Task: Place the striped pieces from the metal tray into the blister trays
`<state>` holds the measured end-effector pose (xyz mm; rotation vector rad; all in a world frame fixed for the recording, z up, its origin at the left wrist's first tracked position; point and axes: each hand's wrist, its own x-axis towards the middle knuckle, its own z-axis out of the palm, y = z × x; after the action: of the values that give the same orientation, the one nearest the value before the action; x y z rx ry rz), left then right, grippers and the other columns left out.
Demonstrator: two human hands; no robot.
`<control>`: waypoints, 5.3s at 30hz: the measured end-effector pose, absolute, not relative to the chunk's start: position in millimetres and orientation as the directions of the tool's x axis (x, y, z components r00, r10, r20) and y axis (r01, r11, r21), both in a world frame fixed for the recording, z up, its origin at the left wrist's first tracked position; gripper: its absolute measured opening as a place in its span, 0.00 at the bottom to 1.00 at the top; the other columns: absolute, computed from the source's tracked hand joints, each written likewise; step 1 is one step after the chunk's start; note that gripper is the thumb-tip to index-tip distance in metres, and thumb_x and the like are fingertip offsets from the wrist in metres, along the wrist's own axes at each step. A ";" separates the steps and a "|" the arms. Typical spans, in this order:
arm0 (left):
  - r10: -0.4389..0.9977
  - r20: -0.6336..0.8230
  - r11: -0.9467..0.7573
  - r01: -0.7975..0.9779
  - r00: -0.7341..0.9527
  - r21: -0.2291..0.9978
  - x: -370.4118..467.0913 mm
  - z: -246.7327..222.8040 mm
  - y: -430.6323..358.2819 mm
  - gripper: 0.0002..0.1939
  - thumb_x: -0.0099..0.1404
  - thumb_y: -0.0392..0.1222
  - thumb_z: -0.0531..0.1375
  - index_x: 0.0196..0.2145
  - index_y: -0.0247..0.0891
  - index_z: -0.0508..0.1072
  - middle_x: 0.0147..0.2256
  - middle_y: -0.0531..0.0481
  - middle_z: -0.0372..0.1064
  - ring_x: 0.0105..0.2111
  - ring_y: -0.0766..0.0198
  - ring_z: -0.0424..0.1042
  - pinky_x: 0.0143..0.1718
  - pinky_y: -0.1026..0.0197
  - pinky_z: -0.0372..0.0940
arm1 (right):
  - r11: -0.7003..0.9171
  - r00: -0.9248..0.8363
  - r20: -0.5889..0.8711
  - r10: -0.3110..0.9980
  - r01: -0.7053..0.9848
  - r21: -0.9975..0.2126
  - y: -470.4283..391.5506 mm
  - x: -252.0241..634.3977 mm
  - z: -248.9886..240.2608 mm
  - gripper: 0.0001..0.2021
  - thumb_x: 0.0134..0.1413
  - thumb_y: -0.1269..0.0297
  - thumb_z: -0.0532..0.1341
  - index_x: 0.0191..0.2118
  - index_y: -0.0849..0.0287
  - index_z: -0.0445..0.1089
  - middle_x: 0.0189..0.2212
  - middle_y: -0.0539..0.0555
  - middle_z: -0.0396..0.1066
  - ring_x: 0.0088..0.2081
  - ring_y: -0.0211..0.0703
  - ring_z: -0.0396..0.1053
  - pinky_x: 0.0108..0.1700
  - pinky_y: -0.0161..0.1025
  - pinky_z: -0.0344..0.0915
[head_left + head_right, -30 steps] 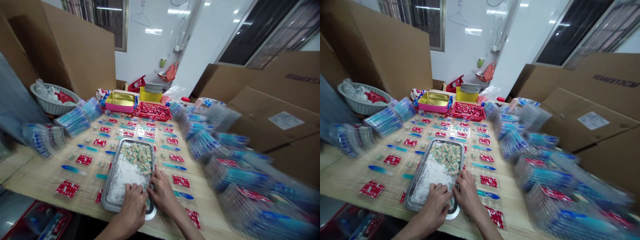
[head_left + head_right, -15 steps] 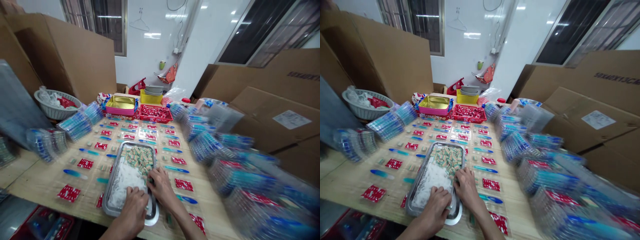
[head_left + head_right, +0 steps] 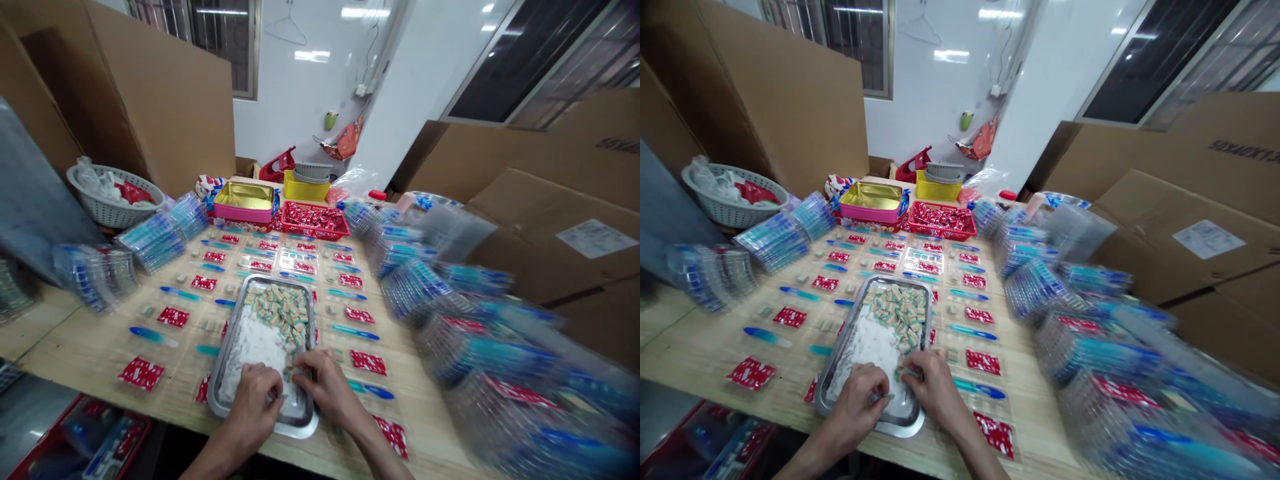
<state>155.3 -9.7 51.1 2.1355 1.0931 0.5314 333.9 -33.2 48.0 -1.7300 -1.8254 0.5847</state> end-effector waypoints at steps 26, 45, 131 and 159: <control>0.805 0.166 -0.506 0.513 0.570 0.693 158.4 35.1 -4.2 0.07 0.51 0.27 0.54 0.25 0.37 0.67 0.27 0.50 0.70 0.33 0.60 0.65 0.39 0.54 0.54 | 0.178 -0.133 0.128 0.983 0.871 -0.458 -22.5 328.0 37.2 0.14 0.41 0.80 0.55 0.36 0.58 0.65 0.32 0.50 0.69 0.39 0.44 0.64 0.46 0.43 0.48; 0.788 0.191 -0.551 0.531 0.585 0.644 175.3 39.3 6.6 0.07 0.52 0.28 0.54 0.26 0.38 0.67 0.27 0.51 0.70 0.33 0.60 0.67 0.39 0.55 0.53 | 0.241 -0.182 0.172 0.968 0.866 -0.438 -23.4 331.2 48.6 0.13 0.42 0.83 0.55 0.31 0.58 0.66 0.31 0.52 0.68 0.39 0.46 0.66 0.52 0.44 0.56; 0.793 -0.042 -0.486 0.673 0.608 0.558 185.3 48.1 20.5 0.15 0.50 0.31 0.54 0.37 0.37 0.72 0.35 0.46 0.72 0.40 0.55 0.68 0.44 0.53 0.53 | 0.312 -0.139 0.305 0.942 0.698 -0.645 -31.1 329.2 40.7 0.14 0.41 0.83 0.52 0.33 0.58 0.62 0.33 0.53 0.64 0.40 0.47 0.63 0.47 0.46 0.61; 0.757 -0.051 -0.531 0.659 0.651 0.532 189.2 46.4 24.8 0.12 0.52 0.30 0.54 0.34 0.40 0.71 0.35 0.48 0.74 0.41 0.54 0.69 0.43 0.54 0.53 | 0.333 -0.194 0.287 0.938 0.731 -0.596 -26.5 334.8 42.1 0.13 0.42 0.82 0.52 0.31 0.57 0.64 0.29 0.51 0.66 0.37 0.46 0.66 0.56 0.53 0.56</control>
<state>189.2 24.8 46.4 2.3537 1.1014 0.2527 334.8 -26.5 42.1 -1.4590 -1.9915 0.4388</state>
